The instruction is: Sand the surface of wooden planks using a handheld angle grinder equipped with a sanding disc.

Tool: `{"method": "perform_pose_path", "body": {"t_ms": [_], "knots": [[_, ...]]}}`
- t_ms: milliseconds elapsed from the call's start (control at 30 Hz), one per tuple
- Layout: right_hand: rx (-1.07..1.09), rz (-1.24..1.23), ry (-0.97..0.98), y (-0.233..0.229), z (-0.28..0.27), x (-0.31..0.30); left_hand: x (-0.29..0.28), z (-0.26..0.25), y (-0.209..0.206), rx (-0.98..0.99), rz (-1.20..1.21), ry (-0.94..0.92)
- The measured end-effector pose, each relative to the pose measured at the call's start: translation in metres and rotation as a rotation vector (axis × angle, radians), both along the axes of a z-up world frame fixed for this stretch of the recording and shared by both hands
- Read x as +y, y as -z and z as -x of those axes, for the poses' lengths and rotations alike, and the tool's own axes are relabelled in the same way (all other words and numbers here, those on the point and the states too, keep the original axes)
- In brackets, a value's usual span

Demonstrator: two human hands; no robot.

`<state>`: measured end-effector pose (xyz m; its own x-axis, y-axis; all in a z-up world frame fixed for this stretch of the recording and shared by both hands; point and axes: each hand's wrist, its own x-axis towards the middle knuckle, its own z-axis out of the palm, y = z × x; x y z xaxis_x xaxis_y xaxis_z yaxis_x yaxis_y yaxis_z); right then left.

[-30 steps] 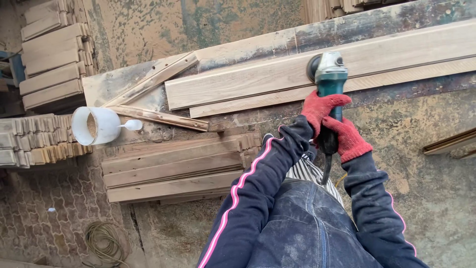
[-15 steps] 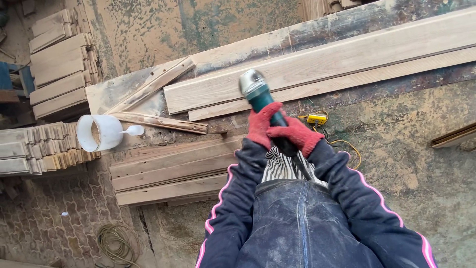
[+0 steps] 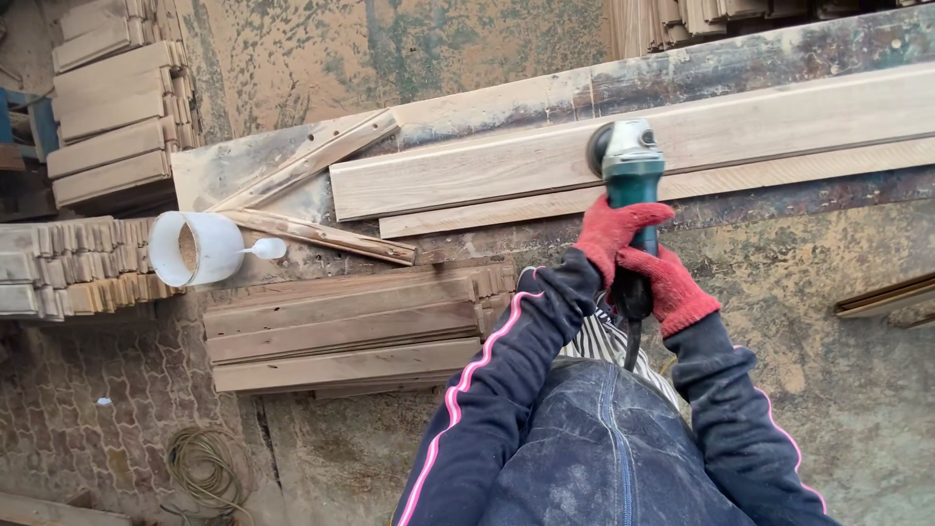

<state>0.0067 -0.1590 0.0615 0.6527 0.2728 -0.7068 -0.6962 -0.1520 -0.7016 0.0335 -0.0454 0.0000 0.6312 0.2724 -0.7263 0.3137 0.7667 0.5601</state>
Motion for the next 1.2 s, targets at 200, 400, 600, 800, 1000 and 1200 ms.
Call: {"method": "perform_pose_path", "body": {"t_ms": [200,400,600,800,1000,1200], "knots": [[-0.015,0.133,-0.058,-0.018,0.004,0.03,0.024,0.017,-0.026,0.059,-0.028,-0.035],[0.091,-0.093,-0.241,0.048,0.005,0.066,0.076,0.046,0.013,0.124,-0.041,-0.194],[0.108,-0.061,-0.297,0.025,-0.003,0.072,0.084,0.053,-0.028,0.124,-0.059,-0.22],[0.094,-0.024,-0.237,0.031,-0.015,0.05,0.063,0.021,0.01,0.148,-0.074,-0.136],[0.11,-0.048,-0.306,0.07,-0.003,0.069,0.09,0.05,0.006,0.118,-0.004,-0.227],[0.114,-0.045,-0.336,0.046,-0.002,0.084,0.092,0.061,0.01,0.111,-0.041,-0.238]]}}
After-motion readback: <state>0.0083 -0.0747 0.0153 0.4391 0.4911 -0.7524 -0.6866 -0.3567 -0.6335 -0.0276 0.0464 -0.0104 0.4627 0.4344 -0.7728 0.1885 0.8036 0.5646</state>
